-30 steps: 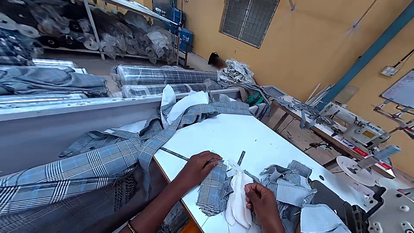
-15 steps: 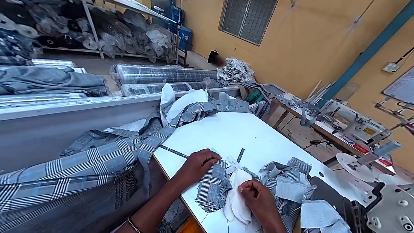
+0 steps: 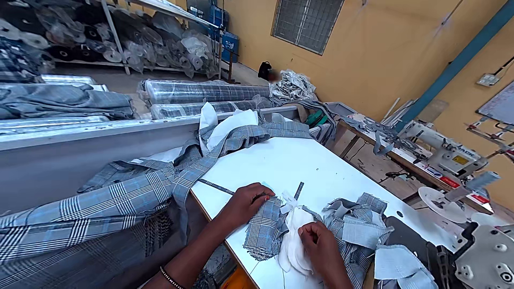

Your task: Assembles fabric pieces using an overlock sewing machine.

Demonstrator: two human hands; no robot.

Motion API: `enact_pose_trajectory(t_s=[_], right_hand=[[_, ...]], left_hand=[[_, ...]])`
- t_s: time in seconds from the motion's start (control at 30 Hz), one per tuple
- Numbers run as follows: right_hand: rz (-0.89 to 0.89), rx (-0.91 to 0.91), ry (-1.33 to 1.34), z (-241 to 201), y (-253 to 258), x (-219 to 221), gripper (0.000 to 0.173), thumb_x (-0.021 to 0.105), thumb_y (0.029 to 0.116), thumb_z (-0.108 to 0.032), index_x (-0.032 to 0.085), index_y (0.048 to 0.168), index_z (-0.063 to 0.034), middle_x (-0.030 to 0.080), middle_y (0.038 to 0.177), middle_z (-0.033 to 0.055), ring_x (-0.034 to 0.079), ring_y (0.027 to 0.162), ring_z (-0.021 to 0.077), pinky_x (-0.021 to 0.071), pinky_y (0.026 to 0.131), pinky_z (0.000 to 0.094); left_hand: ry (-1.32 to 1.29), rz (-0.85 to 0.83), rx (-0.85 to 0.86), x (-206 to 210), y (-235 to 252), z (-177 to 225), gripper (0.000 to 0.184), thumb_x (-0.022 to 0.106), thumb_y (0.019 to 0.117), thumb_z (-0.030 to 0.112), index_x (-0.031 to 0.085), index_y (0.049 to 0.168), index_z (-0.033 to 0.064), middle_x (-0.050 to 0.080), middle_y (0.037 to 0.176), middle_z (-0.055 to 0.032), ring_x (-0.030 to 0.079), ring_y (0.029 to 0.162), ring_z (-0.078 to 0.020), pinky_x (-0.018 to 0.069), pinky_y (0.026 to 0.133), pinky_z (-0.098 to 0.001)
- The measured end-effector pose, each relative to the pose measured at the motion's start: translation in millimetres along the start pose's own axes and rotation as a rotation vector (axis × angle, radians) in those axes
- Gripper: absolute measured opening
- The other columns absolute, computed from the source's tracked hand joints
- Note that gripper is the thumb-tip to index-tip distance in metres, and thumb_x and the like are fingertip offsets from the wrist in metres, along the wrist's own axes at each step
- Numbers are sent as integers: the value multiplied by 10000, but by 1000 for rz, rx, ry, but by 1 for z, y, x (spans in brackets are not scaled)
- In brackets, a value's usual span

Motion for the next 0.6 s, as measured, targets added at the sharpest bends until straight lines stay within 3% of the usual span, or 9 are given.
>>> enact_pose_trajectory(t_s=[0.2, 0.3, 0.37, 0.43, 0.5, 0.6], right_hand=[[30, 49, 141, 7, 3, 2, 174, 643, 967, -173, 715, 942, -16, 616, 891, 73, 596, 715, 127, 525, 676, 296], [109, 118, 300, 6, 2, 0, 141, 590, 990, -97, 666, 929, 6, 620, 778, 62, 613, 640, 128, 542, 611, 297], [211, 112, 403, 5, 1, -3, 126, 556, 993, -40, 617, 893, 6, 567, 699, 39, 564, 570, 101, 504, 545, 260], [334, 62, 480, 9, 3, -2, 123, 592, 939, 9, 570, 822, -22, 482, 620, -11, 466, 530, 60, 406, 523, 217], [361, 37, 564, 11, 5, -1, 98, 626, 928, 61, 564, 901, -10, 518, 643, -14, 498, 563, 43, 436, 564, 192], [307, -6, 603, 11, 5, -1, 168, 553, 942, 103, 599, 1085, 29, 631, 766, 15, 595, 677, 44, 502, 659, 200]], left_hand=[[-7, -1, -7, 0, 0, -1, 160, 619, 1000, 140, 763, 1066, 118, 664, 906, 28, 612, 771, -35, 520, 706, -202], [-6, -4, -20, 0, 0, -1, 158, 622, 1000, 131, 763, 1069, 115, 663, 908, 24, 613, 779, -40, 520, 714, -207], [-12, -3, -28, -1, 1, 1, 161, 620, 999, 120, 764, 1067, 107, 664, 905, 18, 613, 775, -46, 520, 713, -211], [-22, 2, -29, -1, 1, 1, 162, 616, 999, 118, 762, 1068, 104, 669, 908, 12, 617, 775, -49, 522, 714, -214], [-23, 3, -34, -1, 1, 1, 168, 614, 1002, 126, 758, 1086, 105, 673, 916, 5, 616, 771, -56, 523, 709, -225], [-39, -19, -70, -2, 2, 4, 199, 595, 1018, 118, 731, 1162, 98, 702, 1035, -27, 637, 824, -88, 536, 757, -275]])
Point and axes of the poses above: each hand's wrist, its own y-axis towards the middle knuckle, its own x-axis out of the palm, z = x × y, the point moved 2 cm from there along y, towards the middle knuckle
